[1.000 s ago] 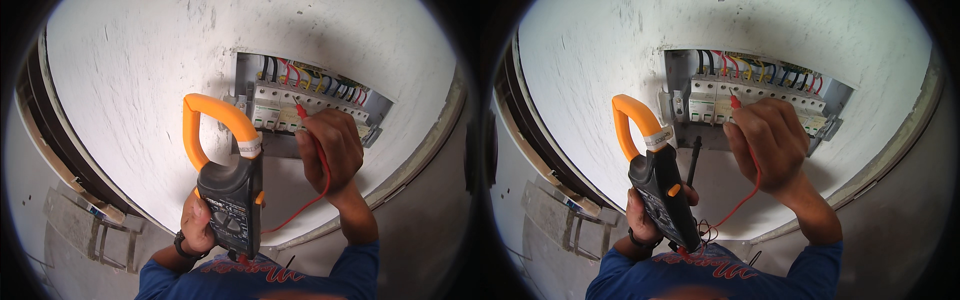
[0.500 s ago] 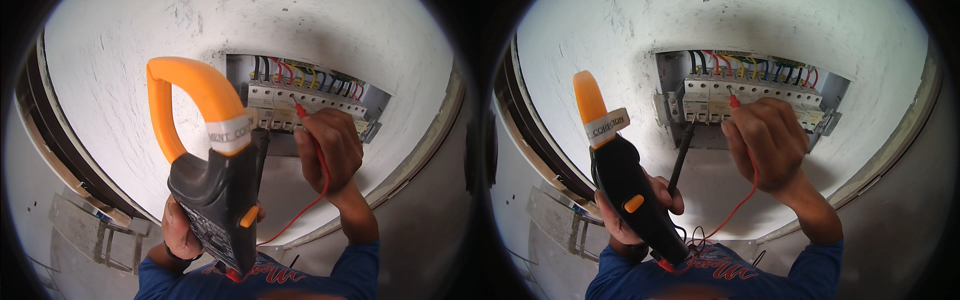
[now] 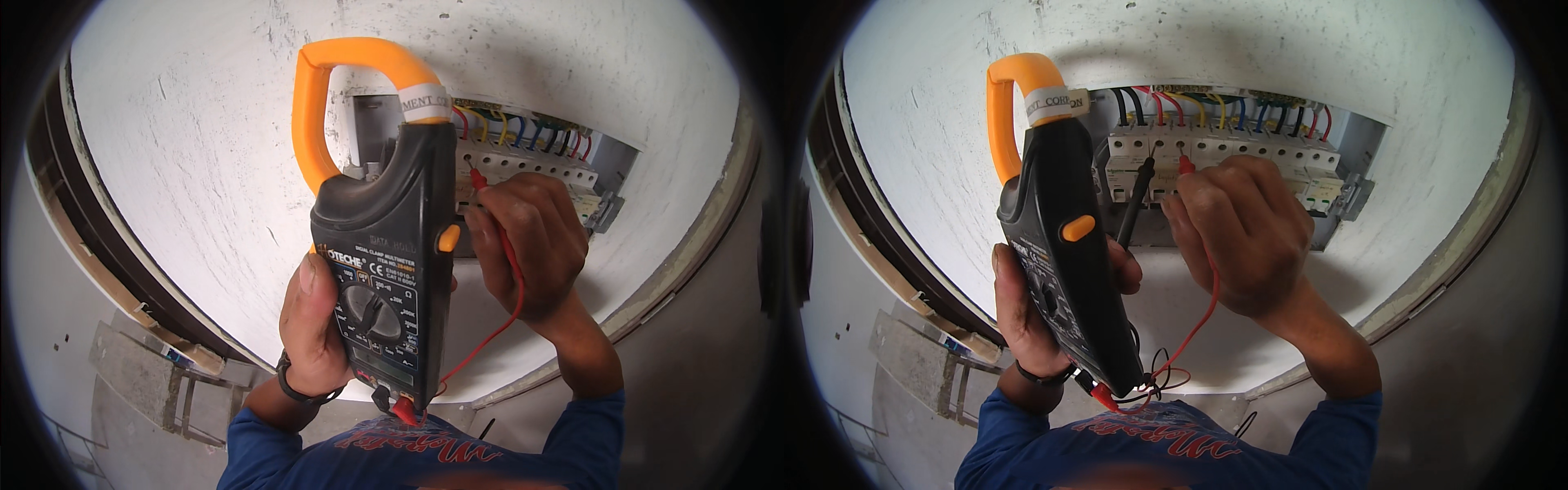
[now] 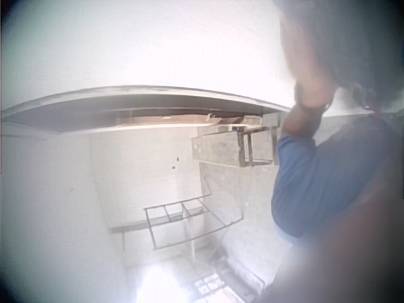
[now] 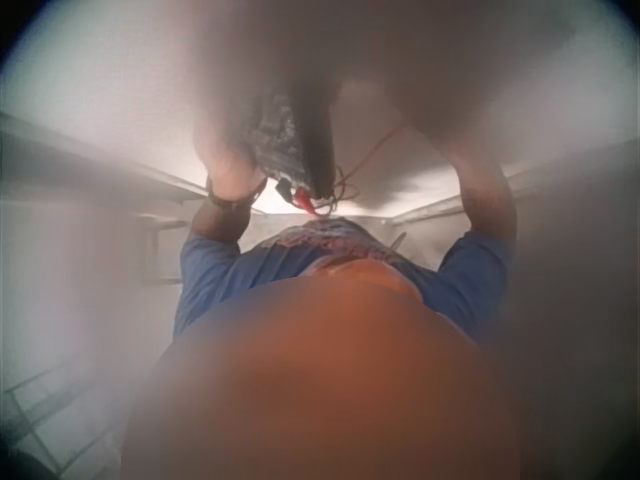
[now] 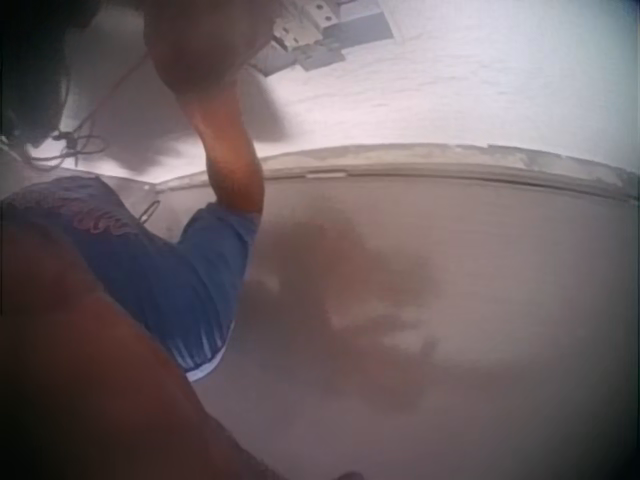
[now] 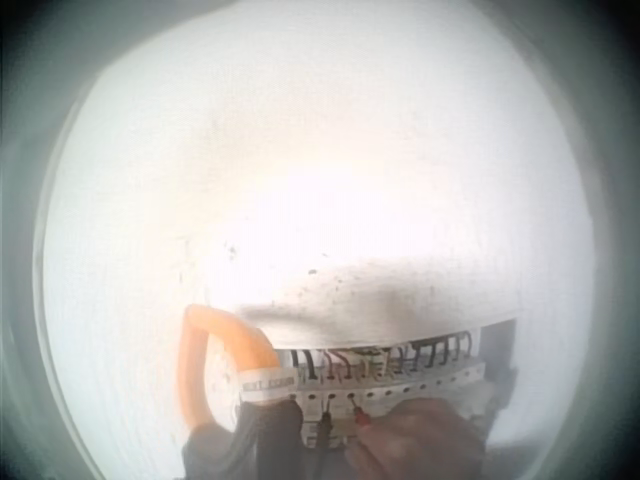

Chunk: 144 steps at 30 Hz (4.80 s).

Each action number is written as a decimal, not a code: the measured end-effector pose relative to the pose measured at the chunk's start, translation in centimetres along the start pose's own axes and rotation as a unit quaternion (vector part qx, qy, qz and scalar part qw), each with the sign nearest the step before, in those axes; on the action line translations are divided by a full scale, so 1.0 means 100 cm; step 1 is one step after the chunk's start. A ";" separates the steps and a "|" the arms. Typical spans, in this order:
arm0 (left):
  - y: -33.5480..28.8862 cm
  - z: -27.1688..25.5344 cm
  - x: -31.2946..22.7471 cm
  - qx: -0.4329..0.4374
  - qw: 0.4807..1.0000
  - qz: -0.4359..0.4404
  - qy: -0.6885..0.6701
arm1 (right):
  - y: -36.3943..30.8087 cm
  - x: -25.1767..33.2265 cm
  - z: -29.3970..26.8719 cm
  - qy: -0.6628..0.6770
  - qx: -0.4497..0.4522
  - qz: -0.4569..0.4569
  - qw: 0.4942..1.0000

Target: The person uses a clamp multimeter to test an electrical distribution board. They repeatedly place the multimeter probes on various terminals and circuit breakers while holding the clamp around a wire, then toggle some breakers and continue testing.

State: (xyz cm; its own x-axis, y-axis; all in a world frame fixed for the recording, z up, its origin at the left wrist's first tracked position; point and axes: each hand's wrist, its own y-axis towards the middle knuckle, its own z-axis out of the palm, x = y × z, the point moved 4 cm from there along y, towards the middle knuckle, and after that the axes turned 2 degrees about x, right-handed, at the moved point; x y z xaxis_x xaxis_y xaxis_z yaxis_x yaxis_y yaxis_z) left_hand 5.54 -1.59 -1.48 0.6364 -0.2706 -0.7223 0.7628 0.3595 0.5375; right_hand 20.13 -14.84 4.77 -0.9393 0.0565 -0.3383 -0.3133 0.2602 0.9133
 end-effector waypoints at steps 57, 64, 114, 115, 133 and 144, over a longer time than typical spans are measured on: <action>0.004 -0.020 -0.022 -0.007 0.999 0.003 0.042 | 0.005 0.013 0.024 -0.012 -0.023 -0.017 1.000; 0.006 -0.027 -0.021 0.001 0.999 -0.011 0.043 | 0.008 0.013 0.027 -0.027 -0.013 -0.009 1.000; 0.001 -0.031 -0.023 -0.033 0.997 0.000 0.068 | 0.003 0.011 -0.014 0.052 -0.014 0.039 0.998; -0.002 -0.026 -0.023 -0.041 0.997 0.006 0.072 | 0.001 0.009 -0.017 0.050 -0.013 0.042 0.998; 0.002 -0.020 -0.023 -0.070 0.995 0.011 0.068 | 0.013 0.004 0.014 0.083 0.016 0.013 0.996; 0.005 -0.030 -0.021 -0.075 0.994 -0.008 0.084 | 0.021 0.009 0.019 0.021 0.038 0.014 0.999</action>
State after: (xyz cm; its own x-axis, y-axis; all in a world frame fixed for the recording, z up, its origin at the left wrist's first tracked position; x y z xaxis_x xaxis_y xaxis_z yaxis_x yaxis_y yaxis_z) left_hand 4.21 1.82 -1.00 0.5865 -0.1290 -0.7996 0.7392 0.4886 0.4635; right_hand 18.89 -12.45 5.94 -0.9533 0.0250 -0.3009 -0.2760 0.3322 0.9019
